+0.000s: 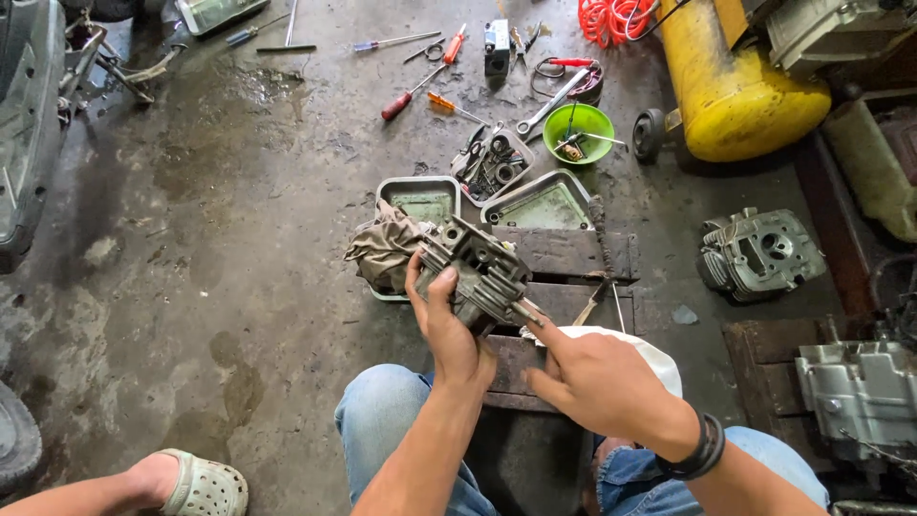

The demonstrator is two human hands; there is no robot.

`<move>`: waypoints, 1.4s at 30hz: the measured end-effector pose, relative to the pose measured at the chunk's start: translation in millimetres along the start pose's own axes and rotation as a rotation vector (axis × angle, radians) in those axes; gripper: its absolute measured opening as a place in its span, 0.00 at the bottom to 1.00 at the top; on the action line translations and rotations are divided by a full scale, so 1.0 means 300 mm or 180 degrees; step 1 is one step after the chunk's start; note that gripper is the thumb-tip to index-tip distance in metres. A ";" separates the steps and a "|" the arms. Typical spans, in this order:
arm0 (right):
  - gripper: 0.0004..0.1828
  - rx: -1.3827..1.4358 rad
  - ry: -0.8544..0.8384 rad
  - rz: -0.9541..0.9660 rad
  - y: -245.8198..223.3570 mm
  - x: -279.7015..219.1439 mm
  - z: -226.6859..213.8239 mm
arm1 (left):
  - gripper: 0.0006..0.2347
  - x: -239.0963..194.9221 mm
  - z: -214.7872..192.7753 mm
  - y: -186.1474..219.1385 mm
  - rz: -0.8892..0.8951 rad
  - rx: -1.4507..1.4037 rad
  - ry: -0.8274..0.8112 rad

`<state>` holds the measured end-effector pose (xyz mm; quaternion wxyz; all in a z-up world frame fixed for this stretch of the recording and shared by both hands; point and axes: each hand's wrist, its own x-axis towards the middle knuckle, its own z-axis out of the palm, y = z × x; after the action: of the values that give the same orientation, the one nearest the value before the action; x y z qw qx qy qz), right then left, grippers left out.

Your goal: The person holds a metal engine cylinder head and uses a small metal rod to scrape or clean the internal surfaces. The person rotates the part to access different areas while seated on the floor.

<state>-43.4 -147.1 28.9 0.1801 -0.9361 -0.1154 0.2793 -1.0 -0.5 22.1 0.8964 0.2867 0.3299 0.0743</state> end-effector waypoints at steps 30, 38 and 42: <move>0.42 0.2618 -0.0512 0.0034 -0.077 -0.007 -0.059 | 0.29 -0.014 0.005 0.065 -0.0136 -0.0180 0.0114; 0.46 0.2201 -0.0542 0.0115 -0.110 0.006 -0.067 | 0.28 -0.015 -0.016 0.058 -0.0155 -0.0101 0.0144; 0.45 0.2263 -0.0467 0.0077 -0.105 -0.007 -0.061 | 0.28 -0.016 -0.012 0.075 -0.0154 -0.0155 0.0245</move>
<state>-38.4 -124.1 56.9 0.4822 -0.7938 -0.0125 0.3705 -5.8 18.1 35.1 0.8913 0.2537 0.3690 0.0716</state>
